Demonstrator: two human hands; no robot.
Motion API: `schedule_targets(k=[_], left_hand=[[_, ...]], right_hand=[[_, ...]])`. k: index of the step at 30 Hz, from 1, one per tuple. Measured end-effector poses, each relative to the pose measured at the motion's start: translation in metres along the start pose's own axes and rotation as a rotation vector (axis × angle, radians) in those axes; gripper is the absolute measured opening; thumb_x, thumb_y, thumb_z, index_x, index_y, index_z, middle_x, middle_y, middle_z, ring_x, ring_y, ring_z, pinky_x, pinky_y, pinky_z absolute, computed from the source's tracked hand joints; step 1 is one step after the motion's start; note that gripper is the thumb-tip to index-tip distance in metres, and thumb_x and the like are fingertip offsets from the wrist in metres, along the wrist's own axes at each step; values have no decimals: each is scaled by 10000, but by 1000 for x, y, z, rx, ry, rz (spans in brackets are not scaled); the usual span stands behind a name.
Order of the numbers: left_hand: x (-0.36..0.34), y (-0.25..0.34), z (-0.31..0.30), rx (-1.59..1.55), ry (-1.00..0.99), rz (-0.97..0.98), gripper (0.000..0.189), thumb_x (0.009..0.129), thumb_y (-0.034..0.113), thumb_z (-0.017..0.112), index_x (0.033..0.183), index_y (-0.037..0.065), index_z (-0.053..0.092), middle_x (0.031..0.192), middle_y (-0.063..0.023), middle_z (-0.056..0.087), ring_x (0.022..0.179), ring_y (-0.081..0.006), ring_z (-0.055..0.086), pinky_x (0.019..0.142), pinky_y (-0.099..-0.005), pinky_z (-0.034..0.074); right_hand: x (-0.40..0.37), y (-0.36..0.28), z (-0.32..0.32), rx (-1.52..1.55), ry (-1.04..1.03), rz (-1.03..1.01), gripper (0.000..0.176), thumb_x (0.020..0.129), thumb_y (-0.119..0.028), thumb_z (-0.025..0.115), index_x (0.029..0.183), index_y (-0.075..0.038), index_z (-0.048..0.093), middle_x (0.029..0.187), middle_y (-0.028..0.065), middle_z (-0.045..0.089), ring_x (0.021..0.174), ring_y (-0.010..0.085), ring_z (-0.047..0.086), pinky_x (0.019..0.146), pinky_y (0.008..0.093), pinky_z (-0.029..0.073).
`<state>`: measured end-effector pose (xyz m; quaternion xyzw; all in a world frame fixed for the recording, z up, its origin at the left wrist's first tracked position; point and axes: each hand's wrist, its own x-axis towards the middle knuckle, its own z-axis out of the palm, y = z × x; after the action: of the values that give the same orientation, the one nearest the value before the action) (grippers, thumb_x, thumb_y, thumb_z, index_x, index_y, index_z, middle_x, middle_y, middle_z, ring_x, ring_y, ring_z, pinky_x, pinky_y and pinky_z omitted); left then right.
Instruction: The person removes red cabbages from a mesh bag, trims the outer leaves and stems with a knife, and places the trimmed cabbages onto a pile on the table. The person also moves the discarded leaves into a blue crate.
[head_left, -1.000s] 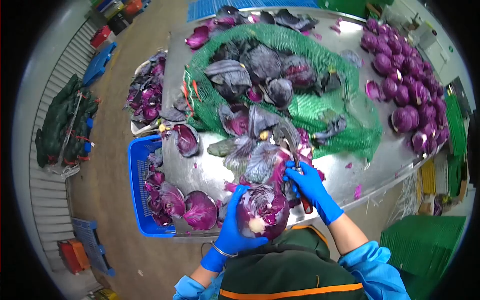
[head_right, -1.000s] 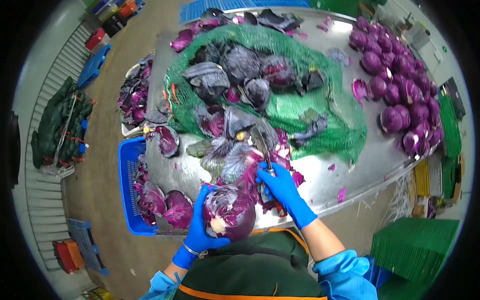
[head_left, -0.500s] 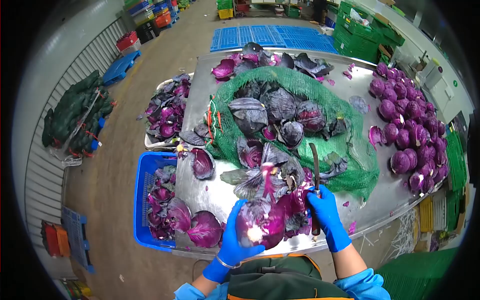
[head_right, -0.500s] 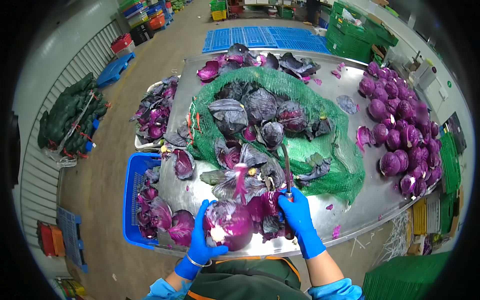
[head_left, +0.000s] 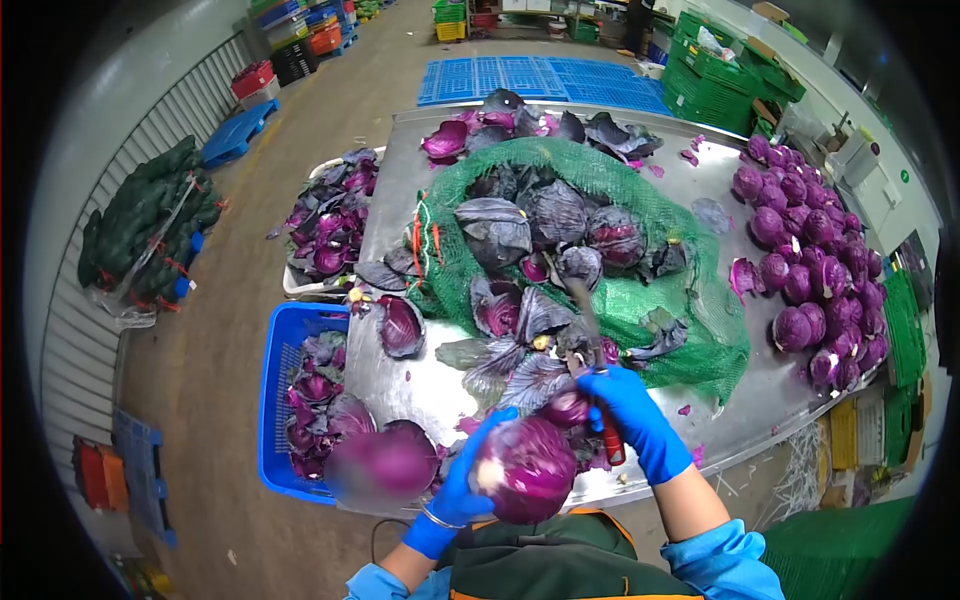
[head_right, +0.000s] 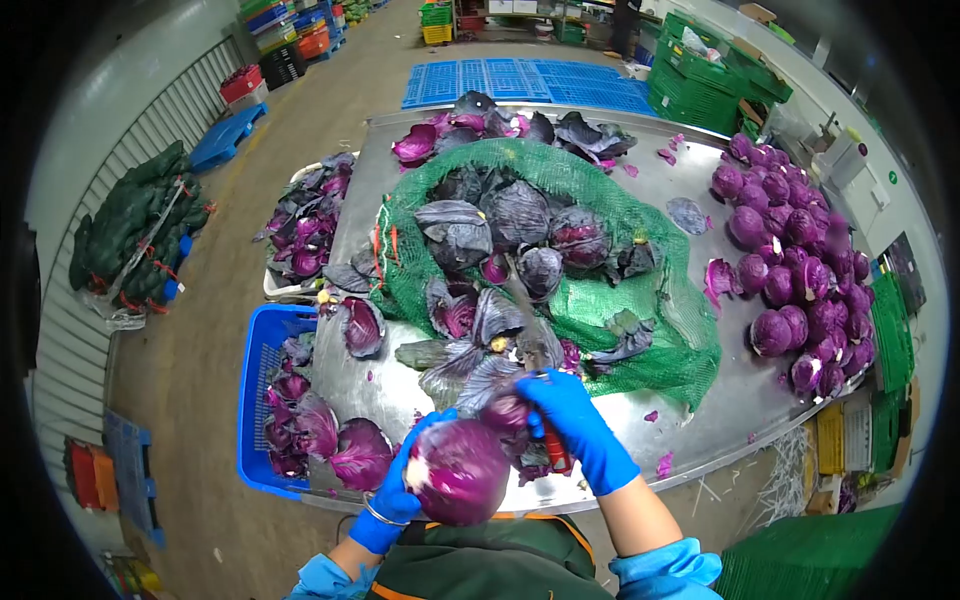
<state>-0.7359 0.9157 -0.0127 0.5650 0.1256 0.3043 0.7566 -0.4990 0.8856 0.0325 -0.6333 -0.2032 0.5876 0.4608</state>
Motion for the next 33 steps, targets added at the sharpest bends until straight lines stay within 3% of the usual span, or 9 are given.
schedule_targets(k=[2, 5, 7, 10, 16, 18, 20, 28, 33], left_hand=[[3, 1, 16, -734, 642, -369, 898, 650, 237, 707, 1404, 90, 242, 1408, -132, 312, 1314, -296, 285, 1095, -441, 219], [-1, -13, 11, -1130, 542, -181, 808, 709, 472, 647, 1380, 185, 300, 1416, -120, 299, 1303, -341, 287, 1055, -565, 252], [9, -3, 15, -1199, 543, -159, 793, 728, 456, 641, 1386, 186, 289, 1419, -127, 291, 1302, -342, 287, 1059, -563, 245], [18, -26, 19, -257, 645, -23, 760, 744, 172, 692, 1362, 72, 261, 1315, -155, 402, 1242, -318, 365, 1011, -463, 354], [25, 80, -5, 832, 237, 132, 1167, 511, 296, 878, 1403, 57, 164, 1359, -146, 303, 1251, -258, 341, 972, -408, 379], [36, 86, -5, 524, -155, -188, 1155, 524, 264, 875, 1407, 53, 160, 1382, -144, 291, 1256, -266, 349, 1013, -400, 345], [33, 71, -10, 512, -248, -245, 1053, 547, 247, 865, 1380, 45, 253, 1359, -143, 328, 1254, -267, 351, 1029, -384, 326], [-20, -76, 20, 1195, 294, -228, 963, 512, 427, 796, 1290, 40, 380, 1234, -196, 423, 1156, -363, 374, 976, -475, 283], [-17, -85, 20, 1118, 412, -331, 1004, 522, 440, 804, 1310, 28, 337, 1252, -208, 392, 1155, -373, 357, 973, -481, 271]], right_hand=[[0, 6, -15, 122, 53, -15, 174, 816, -172, 598, 885, -13, 589, 612, 19, 561, 489, 94, 512, 461, 220, 432], [14, 59, -31, -183, 512, -578, 387, 833, -112, 596, 1199, -20, 510, 977, 84, 614, 697, 102, 582, 541, 234, 479], [-8, 53, 1, -86, 309, -357, 467, 869, -232, 553, 1288, -55, 443, 1082, 90, 593, 742, 121, 597, 571, 248, 498], [-17, 60, 36, 346, -52, -201, 561, 893, -460, 473, 1301, -78, 426, 1105, 90, 593, 825, 169, 616, 555, 259, 505], [-8, 55, 2, 460, -152, 335, 587, 906, -514, 413, 1274, -58, 453, 1152, 121, 577, 1034, 237, 576, 938, 393, 438], [-6, 64, 12, 404, -181, 375, 543, 922, -478, 412, 1245, -48, 483, 1124, 123, 587, 1042, 221, 568, 920, 362, 448], [7, 91, 14, 86, -208, 86, 565, 892, -522, 434, 1199, -50, 485, 878, 60, 575, 681, 105, 539, 501, 245, 448], [-59, 140, 6, -722, 187, -628, 457, 875, -139, 541, 1317, -215, 455, 846, 90, 544, 723, 229, 575, 633, 330, 482], [-65, 151, 13, -939, 127, -522, 456, 863, -147, 528, 1308, -223, 464, 813, 83, 537, 661, 265, 565, 572, 364, 474]])
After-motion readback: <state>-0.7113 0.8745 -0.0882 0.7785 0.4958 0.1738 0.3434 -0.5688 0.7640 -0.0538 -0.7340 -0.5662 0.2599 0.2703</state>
